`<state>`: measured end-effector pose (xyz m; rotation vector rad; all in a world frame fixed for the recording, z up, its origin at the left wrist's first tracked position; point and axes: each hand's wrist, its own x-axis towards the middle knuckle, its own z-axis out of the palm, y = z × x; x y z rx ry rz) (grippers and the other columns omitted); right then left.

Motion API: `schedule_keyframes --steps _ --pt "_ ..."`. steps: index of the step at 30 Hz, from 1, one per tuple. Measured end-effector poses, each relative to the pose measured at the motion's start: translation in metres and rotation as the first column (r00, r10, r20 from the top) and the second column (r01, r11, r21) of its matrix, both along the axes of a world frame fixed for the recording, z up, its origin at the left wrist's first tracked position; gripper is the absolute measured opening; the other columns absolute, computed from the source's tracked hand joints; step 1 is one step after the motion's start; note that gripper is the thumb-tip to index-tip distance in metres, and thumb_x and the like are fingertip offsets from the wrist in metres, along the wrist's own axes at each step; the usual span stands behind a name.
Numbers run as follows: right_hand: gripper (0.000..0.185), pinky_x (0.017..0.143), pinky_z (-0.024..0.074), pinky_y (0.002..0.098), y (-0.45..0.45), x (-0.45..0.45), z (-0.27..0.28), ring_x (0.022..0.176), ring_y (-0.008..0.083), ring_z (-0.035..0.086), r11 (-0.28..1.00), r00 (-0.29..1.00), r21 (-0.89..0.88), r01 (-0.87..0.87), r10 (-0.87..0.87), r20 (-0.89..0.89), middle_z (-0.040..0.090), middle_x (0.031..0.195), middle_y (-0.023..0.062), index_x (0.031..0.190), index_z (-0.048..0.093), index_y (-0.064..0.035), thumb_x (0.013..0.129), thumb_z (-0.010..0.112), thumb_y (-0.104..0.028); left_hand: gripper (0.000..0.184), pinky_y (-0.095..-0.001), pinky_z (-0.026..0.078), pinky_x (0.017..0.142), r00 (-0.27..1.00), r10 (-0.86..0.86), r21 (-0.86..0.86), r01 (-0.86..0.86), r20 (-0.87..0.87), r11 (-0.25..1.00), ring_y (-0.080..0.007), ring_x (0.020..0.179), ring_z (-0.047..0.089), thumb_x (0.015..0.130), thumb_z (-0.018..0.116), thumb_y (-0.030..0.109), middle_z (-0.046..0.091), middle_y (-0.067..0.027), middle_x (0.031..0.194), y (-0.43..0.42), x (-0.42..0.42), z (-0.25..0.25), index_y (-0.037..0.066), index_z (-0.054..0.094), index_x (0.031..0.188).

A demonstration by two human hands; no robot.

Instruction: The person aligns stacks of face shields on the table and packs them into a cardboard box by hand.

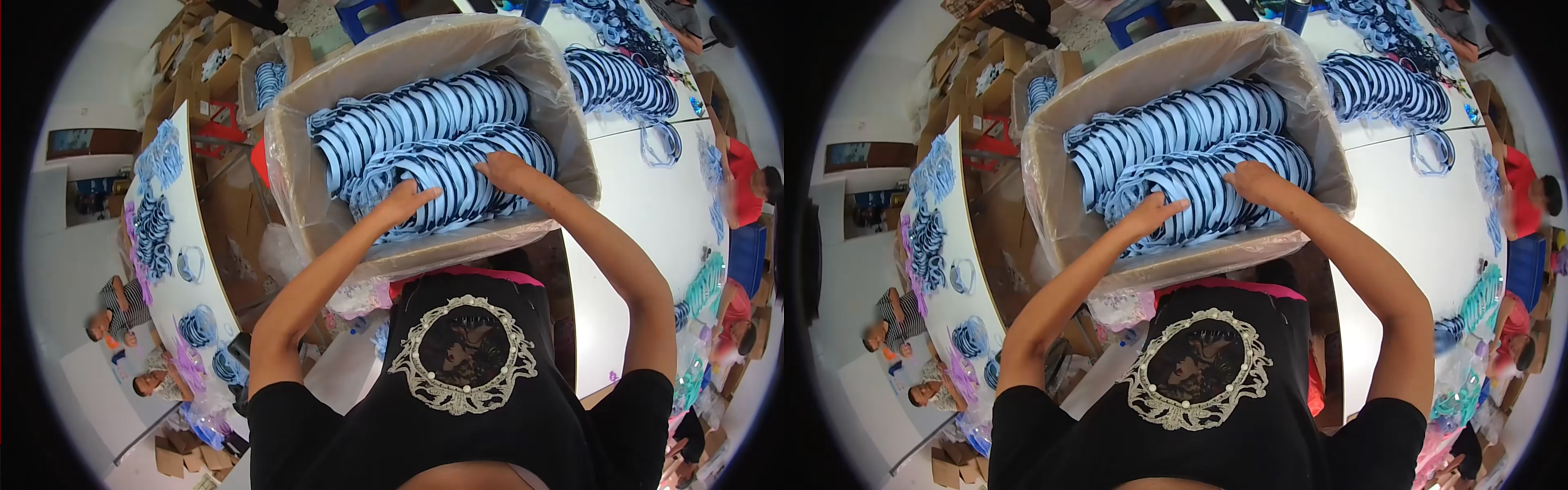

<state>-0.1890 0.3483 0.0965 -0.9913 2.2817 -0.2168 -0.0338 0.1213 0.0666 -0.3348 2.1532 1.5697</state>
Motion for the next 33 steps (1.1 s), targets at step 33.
schedule_keyframes --steps 33 --pt "0.011 0.062 0.0557 0.034 0.169 -0.006 0.118 0.068 0.0241 0.07 0.42 0.845 -0.899 0.128 -0.521 -0.123 0.073 0.083 0.0073 0.101 0.073 -0.0097 0.093 0.067 -0.016 0.061 -0.0431 0.051 0.062 0.841 -0.444 -0.68 0.522 0.309 0.515 -0.0367 0.066 0.067 0.09 0.065 0.055 0.066 -0.023 0.069 0.004 -0.015 0.06 -0.003 0.067 0.072"
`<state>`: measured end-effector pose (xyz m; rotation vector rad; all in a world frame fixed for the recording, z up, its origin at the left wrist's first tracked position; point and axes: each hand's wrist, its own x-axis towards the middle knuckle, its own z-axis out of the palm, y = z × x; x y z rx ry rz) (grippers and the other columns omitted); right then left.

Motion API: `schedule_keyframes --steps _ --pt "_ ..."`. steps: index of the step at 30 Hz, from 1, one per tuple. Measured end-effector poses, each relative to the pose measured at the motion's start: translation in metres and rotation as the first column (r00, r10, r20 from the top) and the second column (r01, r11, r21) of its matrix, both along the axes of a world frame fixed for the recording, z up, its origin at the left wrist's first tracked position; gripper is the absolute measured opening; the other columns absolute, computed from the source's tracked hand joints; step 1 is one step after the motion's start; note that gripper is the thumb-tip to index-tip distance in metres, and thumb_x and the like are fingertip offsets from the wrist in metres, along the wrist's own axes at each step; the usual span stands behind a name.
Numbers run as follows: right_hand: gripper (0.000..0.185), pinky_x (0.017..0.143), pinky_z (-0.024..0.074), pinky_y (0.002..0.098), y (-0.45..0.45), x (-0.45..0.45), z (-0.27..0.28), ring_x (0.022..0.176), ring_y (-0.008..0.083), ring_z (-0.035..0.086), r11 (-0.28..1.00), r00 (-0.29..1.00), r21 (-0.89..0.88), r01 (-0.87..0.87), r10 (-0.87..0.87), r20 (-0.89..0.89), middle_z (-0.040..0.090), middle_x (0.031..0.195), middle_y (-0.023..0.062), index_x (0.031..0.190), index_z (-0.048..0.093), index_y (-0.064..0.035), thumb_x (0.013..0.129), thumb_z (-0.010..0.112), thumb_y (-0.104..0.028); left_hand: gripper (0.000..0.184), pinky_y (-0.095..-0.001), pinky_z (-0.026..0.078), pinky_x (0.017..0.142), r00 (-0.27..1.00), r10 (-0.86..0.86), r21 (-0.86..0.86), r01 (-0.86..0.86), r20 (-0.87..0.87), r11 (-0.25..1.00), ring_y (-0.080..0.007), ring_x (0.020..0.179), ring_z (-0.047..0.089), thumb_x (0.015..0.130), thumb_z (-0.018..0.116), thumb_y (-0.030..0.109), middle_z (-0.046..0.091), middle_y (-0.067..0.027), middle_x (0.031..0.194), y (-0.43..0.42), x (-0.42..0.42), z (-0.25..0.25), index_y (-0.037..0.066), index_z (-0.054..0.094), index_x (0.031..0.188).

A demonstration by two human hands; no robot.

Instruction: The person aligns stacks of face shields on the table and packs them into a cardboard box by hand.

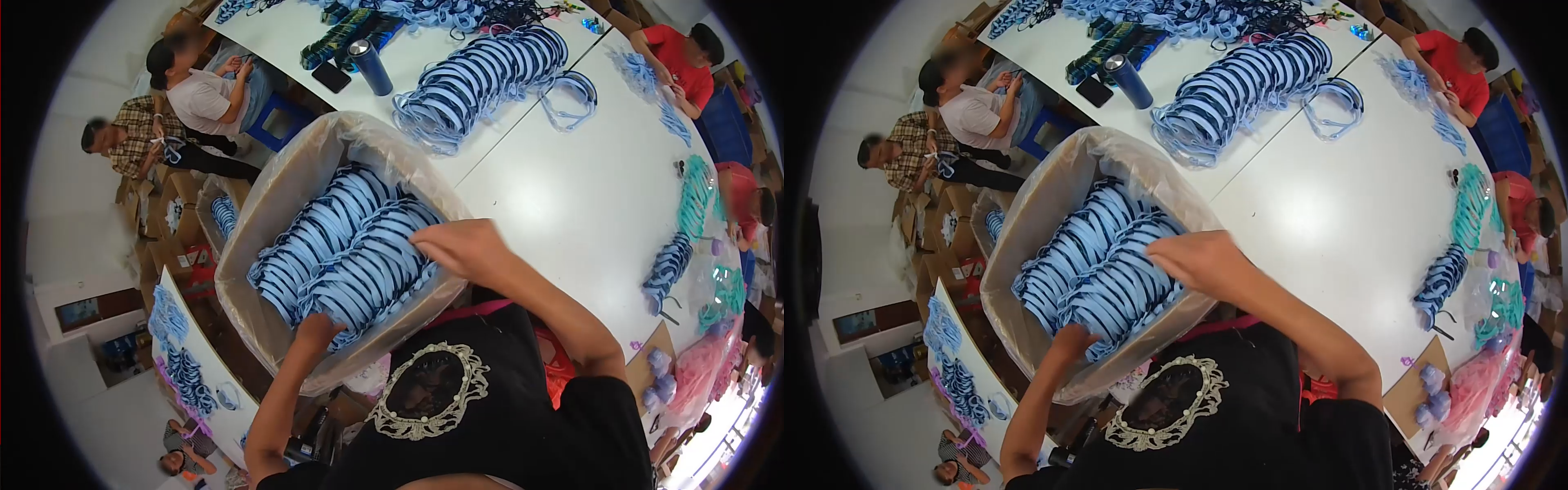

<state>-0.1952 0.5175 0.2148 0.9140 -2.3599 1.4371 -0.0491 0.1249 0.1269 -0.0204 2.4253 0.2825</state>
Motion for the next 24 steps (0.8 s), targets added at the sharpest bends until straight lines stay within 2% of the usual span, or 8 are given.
schedule_keyframes --steps 1,4,6,9,13,17,21,24 --pt "0.011 0.061 0.0547 0.0314 0.023 -0.005 -0.006 0.066 0.0208 0.069 0.998 0.993 -0.013 0.065 -0.063 0.102 0.072 0.08 0.0067 0.101 0.073 -0.0086 0.094 0.066 -0.015 0.056 -0.0445 0.052 0.062 0.972 -0.235 -0.189 0.236 0.028 0.953 -0.039 0.069 0.068 0.09 0.065 0.052 0.067 -0.0241 0.072 0.007 -0.009 0.024 -0.001 0.068 0.072" --pt "0.014 0.059 0.0513 0.0261 0.078 -0.031 -0.031 0.062 0.0111 0.063 0.965 0.807 0.02 0.261 -0.23 0.544 0.068 0.072 0.0038 0.104 0.073 -0.0055 0.096 0.062 -0.01 0.046 -0.0463 0.054 0.064 0.941 -0.337 -0.146 0.331 -0.021 0.932 -0.0361 0.072 0.069 0.09 0.067 0.046 0.069 -0.0219 0.077 0.063 -0.07 0.086 0.003 0.07 0.074" --pt "0.016 0.058 0.05 0.0253 0.098 -0.06 -0.075 0.06 0.0088 0.059 0.933 0.737 0.103 0.345 -0.337 0.586 0.064 0.069 0.0028 0.109 0.071 -0.0061 0.097 0.062 -0.011 0.031 -0.0386 0.054 0.068 0.994 -0.082 0.223 0.098 -0.079 0.97 -0.0323 0.076 0.069 0.095 0.065 0.031 0.071 -0.0168 0.084 0.126 -0.129 0.13 0.003 0.072 0.087" --pt "0.044 0.061 0.0516 0.0301 0.104 -0.113 -0.138 0.066 0.0145 0.063 0.926 0.758 0.167 0.339 -0.374 0.534 0.067 0.086 0.0057 0.133 0.057 -0.0134 0.091 0.07 -0.016 0.028 -0.0286 0.05 0.09 0.98 0.196 0.707 -0.148 0.013 0.691 -0.0154 0.096 0.066 0.101 0.058 0.022 0.071 -0.0084 0.103 0.206 -0.21 0.141 -0.002 0.069 0.111" --pt "0.083 0.064 0.0532 0.0372 0.088 -0.181 -0.194 0.08 0.0245 0.068 0.877 0.817 0.264 0.402 -0.473 0.33 0.066 0.113 0.0091 0.15 0.037 -0.0207 0.079 0.081 -0.022 0.051 -0.0321 0.045 0.105 0.778 0.44 0.839 -0.536 0.449 0.093 -0.0236 0.12 0.057 0.1 0.06 0.03 0.06 -0.0149 0.129 0.277 -0.314 0.051 -0.005 0.052 0.136" --pt "0.088 0.065 0.0541 0.0404 0.072 -0.225 -0.23 0.086 0.0324 0.069 0.819 0.783 0.315 0.48 -0.562 0.267 0.067 0.117 0.0133 0.149 0.038 -0.0196 0.074 0.084 -0.026 0.071 -0.039 0.044 0.107 0.513 0.697 0.588 -0.792 0.501 0.161 -0.0302 0.122 0.056 0.094 0.066 0.043 0.055 -0.0198 0.137 0.317 -0.394 -0.041 -0.005 0.044 0.142" --pt "0.073 0.06 0.0519 0.0362 0.071 -0.246 -0.239 0.06 0.0253 0.063 0.803 0.759 0.295 0.518 -0.59 0.275 0.06 0.063 0.0056 0.142 0.049 -0.0171 0.077 0.081 -0.026 0.072 -0.0414 0.045 0.105 0.53 0.751 0.468 -0.819 0.393 0.333 -0.0319 0.125 0.055 0.095 0.061 0.049 0.057 -0.0209 0.136 0.325 -0.428 -0.091 -0.006 0.047 0.139" --pt "0.065 0.062 0.0537 0.041 0.073 -0.263 -0.224 0.068 0.0316 0.069 0.828 0.719 0.266 0.494 -0.561 0.41 0.068 0.073 0.012 0.134 0.053 -0.0107 0.077 0.079 -0.027 0.072 -0.0411 0.047 0.1 0.604 0.67 0.504 -0.778 0.432 0.376 -0.031 0.117 0.06 0.097 0.054 0.055 0.061 -0.0209 0.129 0.323 -0.445 -0.097 -0.005 0.049 0.136"
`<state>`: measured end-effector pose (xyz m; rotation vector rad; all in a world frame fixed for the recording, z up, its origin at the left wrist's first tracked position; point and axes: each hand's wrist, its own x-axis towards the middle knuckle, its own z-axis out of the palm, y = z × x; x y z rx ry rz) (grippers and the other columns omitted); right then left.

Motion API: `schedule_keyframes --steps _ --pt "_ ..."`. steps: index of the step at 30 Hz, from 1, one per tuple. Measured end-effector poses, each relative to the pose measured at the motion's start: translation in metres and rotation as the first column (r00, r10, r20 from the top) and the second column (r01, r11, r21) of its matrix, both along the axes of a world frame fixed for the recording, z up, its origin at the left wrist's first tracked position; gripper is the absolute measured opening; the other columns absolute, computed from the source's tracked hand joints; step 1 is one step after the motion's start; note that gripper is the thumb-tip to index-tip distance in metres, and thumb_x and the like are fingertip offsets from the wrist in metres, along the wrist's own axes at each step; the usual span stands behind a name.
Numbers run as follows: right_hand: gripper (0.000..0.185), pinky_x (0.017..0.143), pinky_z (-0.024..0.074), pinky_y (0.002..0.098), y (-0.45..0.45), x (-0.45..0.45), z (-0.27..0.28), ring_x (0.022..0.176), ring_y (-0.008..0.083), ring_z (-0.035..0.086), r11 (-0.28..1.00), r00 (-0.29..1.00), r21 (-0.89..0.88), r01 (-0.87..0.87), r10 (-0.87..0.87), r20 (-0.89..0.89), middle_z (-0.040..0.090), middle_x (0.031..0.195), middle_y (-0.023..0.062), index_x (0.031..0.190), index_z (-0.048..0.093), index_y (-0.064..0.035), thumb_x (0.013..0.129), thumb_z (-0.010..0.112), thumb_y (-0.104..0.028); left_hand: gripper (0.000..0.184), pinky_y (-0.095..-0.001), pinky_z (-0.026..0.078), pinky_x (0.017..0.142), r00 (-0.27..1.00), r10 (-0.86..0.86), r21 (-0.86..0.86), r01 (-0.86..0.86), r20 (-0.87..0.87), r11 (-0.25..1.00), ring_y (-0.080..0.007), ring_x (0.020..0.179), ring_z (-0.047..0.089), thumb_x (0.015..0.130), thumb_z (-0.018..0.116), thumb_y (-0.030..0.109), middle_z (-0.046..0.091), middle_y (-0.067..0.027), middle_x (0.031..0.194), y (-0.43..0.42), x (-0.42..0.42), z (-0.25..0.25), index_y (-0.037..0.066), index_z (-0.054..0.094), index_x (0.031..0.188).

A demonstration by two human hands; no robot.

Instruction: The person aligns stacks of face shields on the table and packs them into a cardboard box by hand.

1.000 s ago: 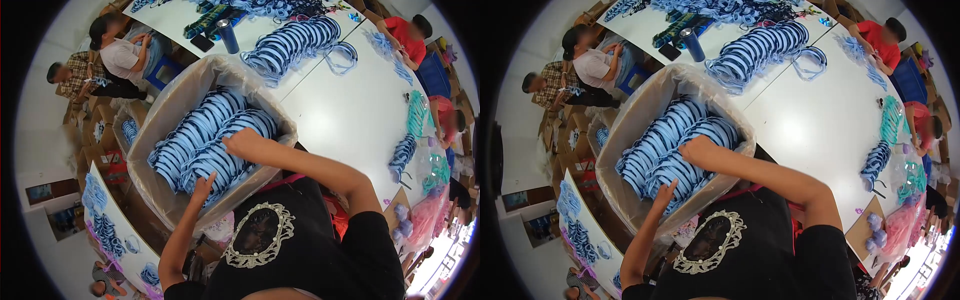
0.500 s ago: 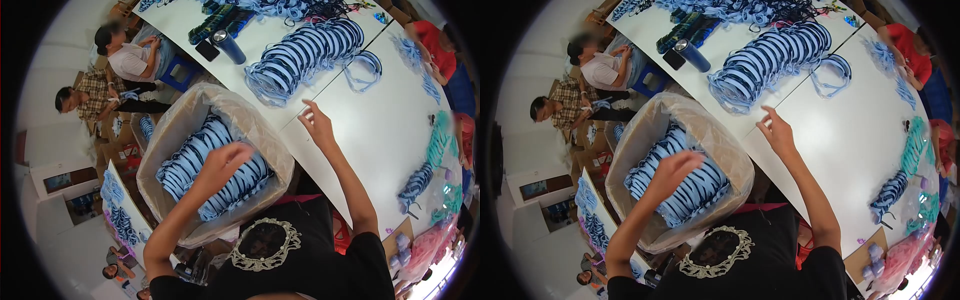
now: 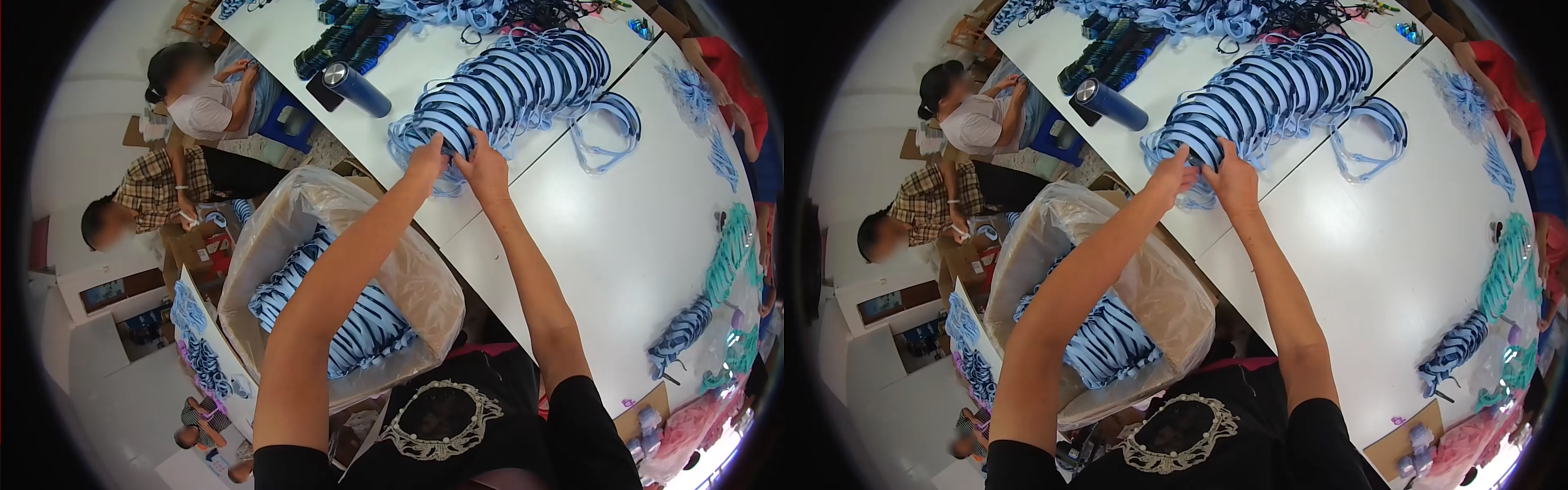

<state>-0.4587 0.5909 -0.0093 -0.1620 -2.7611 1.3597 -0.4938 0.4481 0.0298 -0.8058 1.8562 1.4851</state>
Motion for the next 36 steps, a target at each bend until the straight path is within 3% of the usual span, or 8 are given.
schedule_keyframes --steps 4,6,10,12,18,25,30,36 --pt "0.061 0.063 0.0527 0.0391 0.006 -0.014 0.014 0.067 0.0292 0.068 0.994 0.997 -0.088 -0.07 0.072 0.019 0.066 0.069 0.0106 0.128 0.057 -0.0049 0.078 0.08 -0.031 0.076 -0.0415 0.052 0.095 0.996 0.07 0.115 -0.063 -0.059 0.991 -0.029 0.105 0.066 0.098 0.048 0.063 0.065 -0.0193 0.122 0.002 -0.03 -0.009 -0.003 0.051 0.135" --pt "0.055 0.062 0.0504 0.0341 0.015 -0.01 0.021 0.063 0.0231 0.063 0.991 0.993 -0.072 -0.115 0.117 0.029 0.062 0.069 0.0073 0.128 0.061 -0.0081 0.082 0.079 -0.031 0.066 -0.0404 0.057 0.074 0.987 0.108 0.043 -0.103 -0.12 0.994 -0.0267 0.088 0.068 0.098 0.052 0.055 0.065 -0.0177 0.108 0.002 -0.041 -0.023 -0.005 0.056 0.123" --pt "0.037 0.063 0.0507 0.0331 0.028 -0.011 0.011 0.067 0.0219 0.063 0.997 0.992 -0.068 0.025 -0.033 -0.125 0.063 0.078 0.0063 0.119 0.066 -0.0125 0.086 0.076 -0.025 0.071 -0.0384 0.06 0.072 0.979 0.154 0.093 -0.142 -0.135 0.985 -0.0279 0.092 0.068 0.099 0.052 0.054 0.061 -0.0214 0.117 0.004 -0.046 -0.041 -0.01 0.049 0.131" --pt "0.031 0.067 0.0528 0.0346 0.026 -0.015 0.008 0.075 0.0241 0.065 0.991 0.964 0.132 0.037 0.0 -0.265 0.063 0.089 0.0059 0.116 0.066 -0.0127 0.087 0.073 -0.021 0.074 -0.0387 0.061 0.072 0.974 0.187 0.096 -0.176 -0.125 0.98 -0.0283 0.093 0.068 0.097 0.056 0.054 0.061 -0.0223 0.118 0.003 -0.045 -0.046 -0.011 0.049 0.129" --pt "0.027 0.071 0.0546 0.0359 0.014 -0.031 0.011 0.086 0.0254 0.067 0.94 0.967 0.31 0.143 -0.066 -0.246 0.063 0.096 0.0036 0.109 0.063 -0.0124 0.084 0.073 -0.016 0.084 -0.0403 0.062 0.073 0.964 0.242 0.089 -0.234 -0.107 0.968 -0.0291 0.092 0.071 0.083 0.075 0.054 0.063 -0.0245 0.114 0.007 -0.044 -0.021 -0.016 0.051 0.122" --pt "0.022 0.066 0.0545 0.0383 0.017 -0.032 0.005 0.085 0.0256 0.066 0.981 0.981 0.171 0.092 -0.059 -0.185 0.061 0.093 0.0052 0.103 0.063 -0.0121 0.082 0.071 -0.016 0.071 -0.0392 0.062 0.067 0.957 0.267 0.098 -0.257 -0.114 0.961 -0.0276 0.083 0.071 0.081 0.078 0.045 0.065 -0.0219 0.106 0.008 -0.042 -0.019 -0.014 0.057 0.114" --pt "0.017 0.066 0.0547 0.0376 0.002 -0.03 0.024 0.083 0.0246 0.066 0.992 0.921 0.11 0.063 -0.015 -0.39 0.061 0.092 0.0052 0.099 0.063 -0.0111 0.083 0.069 -0.01 0.061 -0.0404 0.062 0.067 0.936 0.337 0.127 -0.325 -0.096 0.937 -0.0266 0.078 0.069 0.082 0.075 0.044 0.066 -0.0185 0.099 0.006 -0.027 0.004 -0.009 0.061 0.108" --pt "0.023 0.077 0.0557 0.035 0.008 -0.059 0.032 0.098 0.027 0.065 0.995 0.922 0.07 -0.076 0.096 -0.376 0.063 0.119 0.007 0.103 0.063 -0.0073 0.081 0.069 -0.005 0.061 -0.0408 0.062 0.067 0.925 0.375 0.136 -0.364 -0.063 0.921 -0.0275 0.077 0.069 0.083 0.074 0.043 0.065 -0.0188 0.1 0.004 -0.033 -0.012 -0.008 0.058 0.112"
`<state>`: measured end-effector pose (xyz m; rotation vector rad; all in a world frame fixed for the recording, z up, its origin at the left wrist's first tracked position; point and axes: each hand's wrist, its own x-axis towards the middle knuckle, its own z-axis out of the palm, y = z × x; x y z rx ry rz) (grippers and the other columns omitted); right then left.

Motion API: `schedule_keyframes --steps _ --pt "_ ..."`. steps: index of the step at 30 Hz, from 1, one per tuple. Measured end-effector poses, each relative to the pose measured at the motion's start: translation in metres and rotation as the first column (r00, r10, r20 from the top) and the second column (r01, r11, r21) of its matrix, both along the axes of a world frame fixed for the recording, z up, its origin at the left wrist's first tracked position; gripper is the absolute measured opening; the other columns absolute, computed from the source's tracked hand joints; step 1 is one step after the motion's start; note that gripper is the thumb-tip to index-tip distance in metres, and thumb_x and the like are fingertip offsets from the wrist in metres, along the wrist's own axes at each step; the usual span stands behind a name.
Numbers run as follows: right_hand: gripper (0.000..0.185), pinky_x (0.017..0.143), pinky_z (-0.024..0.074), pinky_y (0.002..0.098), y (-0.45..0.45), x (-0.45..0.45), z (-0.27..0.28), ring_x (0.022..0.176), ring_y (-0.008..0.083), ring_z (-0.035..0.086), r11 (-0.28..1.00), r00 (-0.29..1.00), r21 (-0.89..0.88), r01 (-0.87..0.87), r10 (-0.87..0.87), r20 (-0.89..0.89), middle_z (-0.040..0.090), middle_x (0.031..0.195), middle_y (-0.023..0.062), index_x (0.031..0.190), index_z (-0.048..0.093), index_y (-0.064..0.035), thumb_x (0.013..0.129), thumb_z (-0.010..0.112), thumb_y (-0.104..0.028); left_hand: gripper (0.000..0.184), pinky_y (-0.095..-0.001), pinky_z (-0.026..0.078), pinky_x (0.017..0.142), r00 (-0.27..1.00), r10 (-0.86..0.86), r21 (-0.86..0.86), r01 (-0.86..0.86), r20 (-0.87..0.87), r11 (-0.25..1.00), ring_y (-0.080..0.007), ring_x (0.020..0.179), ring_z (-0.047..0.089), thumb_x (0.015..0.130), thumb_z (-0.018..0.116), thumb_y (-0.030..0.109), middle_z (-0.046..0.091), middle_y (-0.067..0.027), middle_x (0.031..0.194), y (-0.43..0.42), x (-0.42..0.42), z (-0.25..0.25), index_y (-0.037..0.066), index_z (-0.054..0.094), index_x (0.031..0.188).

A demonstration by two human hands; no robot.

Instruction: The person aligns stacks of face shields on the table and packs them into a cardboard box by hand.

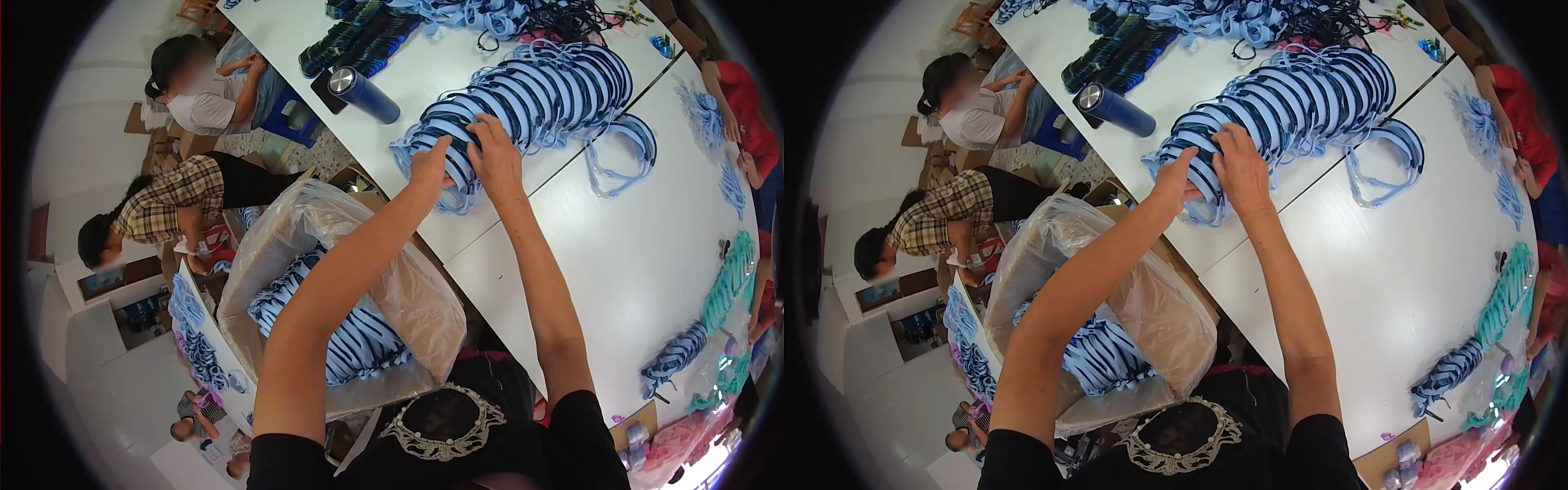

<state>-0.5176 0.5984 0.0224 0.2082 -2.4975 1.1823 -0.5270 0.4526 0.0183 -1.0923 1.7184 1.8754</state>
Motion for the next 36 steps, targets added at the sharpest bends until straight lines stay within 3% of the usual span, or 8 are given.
schedule_keyframes --steps 5,7,11,18,24,30,32,36 --pt "0.039 0.086 0.0547 0.0413 0.007 -0.022 0.005 0.106 0.0321 0.063 0.945 0.962 0.183 -0.27 0.257 0.089 0.054 0.143 0.0099 0.116 0.055 -0.0088 0.08 0.067 -0.003 0.064 -0.0414 0.062 0.068 1.0 -0.012 0.016 0.012 0.0 1.0 -0.028 0.082 0.069 0.083 0.074 0.042 0.064 -0.02 0.104 0.0 -0.001 -0.004 -0.009 0.056 0.116" --pt "0.041 0.086 0.0544 0.0425 0.01 -0.03 0.012 0.107 0.0328 0.063 0.921 0.942 0.215 -0.325 0.296 0.158 0.055 0.142 0.0103 0.117 0.053 -0.0087 0.08 0.066 -0.003 0.067 -0.0425 0.062 0.082 0.997 -0.063 0.021 0.062 0.04 0.998 -0.0307 0.096 0.07 0.091 0.067 0.044 0.062 -0.021 0.117 -0.001 -0.002 -0.002 -0.007 0.048 0.129" --pt "0.043 0.083 0.0547 0.0444 0.007 -0.044 0.015 0.106 0.0327 0.064 0.855 0.894 0.277 -0.438 0.383 0.232 0.056 0.138 0.0107 0.117 0.049 -0.0084 0.079 0.066 -0.003 0.063 -0.041 0.062 0.073 1.0 0.001 0.055 -0.003 0.03 0.999 -0.0286 0.092 0.068 0.085 0.073 0.042 0.062 -0.0211 0.112 -0.004 -0.001 -0.007 -0.008 0.055 0.119" --pt "0.049 0.073 0.0554 0.044 -0.006 -0.046 0.003 0.099 0.0313 0.066 0.845 0.924 0.378 -0.377 0.318 0.21 0.059 0.115 0.0117 0.12 0.051 -0.0086 0.075 0.071 -0.004 0.064 -0.0418 0.061 0.075 0.998 -0.038 0.055 0.036 0.042 0.998 -0.0291 0.09 0.068 0.086 0.072 0.044 0.062 -0.0203 0.112 -0.008 0.001 -0.011 -0.008 0.055 0.12" --pt "0.046 0.077 0.0539 0.0375 -0.023 -0.028 -0.006 0.097 0.0276 0.061 0.843 0.997 0.534 -0.073 0.049 0.059 0.057 0.102 0.0095 0.112 0.06 -0.0049 0.071 0.078 -0.012 0.068 -0.0401 0.059 0.074 0.996 -0.089 -0.04 0.09 0.029 0.995 -0.0276 0.087 0.067 0.083 0.072 0.051 0.064 -0.0182 0.108 -0.012 0.004 -0.012 -0.007 0.057 0.116" --pt "0.052 0.081 0.0541 0.0392 -0.019 0.007 0.017 0.102 0.0297 0.061 0.979 0.976 0.153 0.134 -0.157 0.15 0.056 0.112 0.01 0.126 0.06 -0.0079 0.078 0.077 -0.018 0.065 -0.0362 0.051 0.07 0.98 -0.192 -0.398 0.16 -0.044 0.903 -0.0229 0.088 0.061 0.083 0.072 0.05 0.064 -0.016 0.1 0.006 0.012 0.017 -0.006 0.058 0.113" --pt "0.051 0.081 0.0548 0.0396 -0.013 0.011 0.008 0.101 0.0304 0.063 0.981 0.964 0.123 0.148 -0.171 0.206 0.056 0.116 0.0109 0.129 0.06 -0.0069 0.081 0.074 -0.018 0.063 -0.0419 0.05 0.086 0.951 -0.272 -0.461 0.178 -0.144 0.869 -0.0359 0.092 0.067 0.085 0.068 0.049 0.069 -0.0248 0.1 0.016 0.015 0.022 -0.011 0.062 0.103" --pt "0.052 0.079 0.0548 0.0369 0.01 0.011 0.009 0.093 0.0274 0.066 0.994 0.959 0.041 0.103 -0.11 0.26 0.058 0.118 0.0123 0.133 0.059 -0.0069 0.084 0.073 -0.02 0.065 -0.0429 0.05 0.087 0.908 -0.396 -0.555 0.26 -0.139 0.79 -0.0401 0.1 0.067 0.087 0.065 0.048 0.069 -0.0288 0.103 0.019 0.005 0.002 -0.013 0.062 0.108"
